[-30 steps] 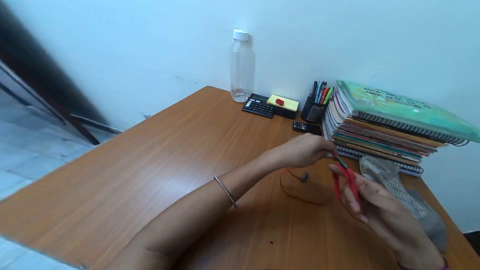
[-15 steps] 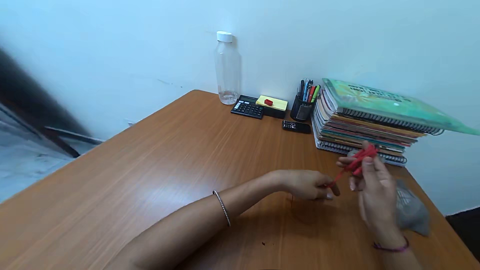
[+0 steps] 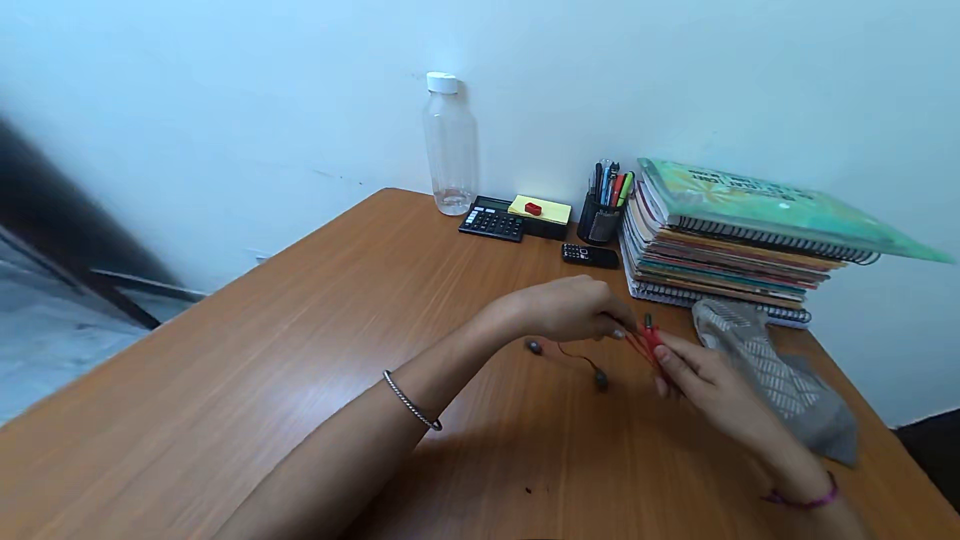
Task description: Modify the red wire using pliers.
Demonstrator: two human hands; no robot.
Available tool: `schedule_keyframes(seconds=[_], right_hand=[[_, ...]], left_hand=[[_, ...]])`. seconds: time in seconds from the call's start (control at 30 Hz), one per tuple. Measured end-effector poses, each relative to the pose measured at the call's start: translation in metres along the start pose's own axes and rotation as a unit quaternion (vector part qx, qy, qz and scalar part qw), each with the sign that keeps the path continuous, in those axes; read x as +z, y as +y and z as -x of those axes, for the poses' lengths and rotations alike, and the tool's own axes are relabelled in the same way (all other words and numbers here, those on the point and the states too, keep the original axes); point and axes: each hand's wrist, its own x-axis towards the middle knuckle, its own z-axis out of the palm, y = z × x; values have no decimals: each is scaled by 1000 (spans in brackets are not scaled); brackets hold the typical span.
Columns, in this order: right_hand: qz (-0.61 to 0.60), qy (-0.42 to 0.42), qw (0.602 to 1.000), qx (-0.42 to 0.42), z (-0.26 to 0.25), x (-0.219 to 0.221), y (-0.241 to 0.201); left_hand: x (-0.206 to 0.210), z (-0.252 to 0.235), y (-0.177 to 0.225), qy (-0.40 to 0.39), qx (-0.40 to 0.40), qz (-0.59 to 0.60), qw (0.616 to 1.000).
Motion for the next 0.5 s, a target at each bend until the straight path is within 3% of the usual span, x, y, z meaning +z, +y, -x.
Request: schedule_keyframes(seconds=[0.07,0.17,0.4,0.5], right_hand=[[-152,-87,984,23,1,-10,-2],[-331,-125,935,2,7,-19,-4],[-458,-133,878,-19,10,-30,-2],[-534,-147,829,-71,10,-30,-2]], left_hand=[[-5,3,-7,42,13,2,999],[-13,5,-20,75,48,47,995],[-16,7,-21,93,58,87,990],[-17,8,-24,111,50,84,989]])
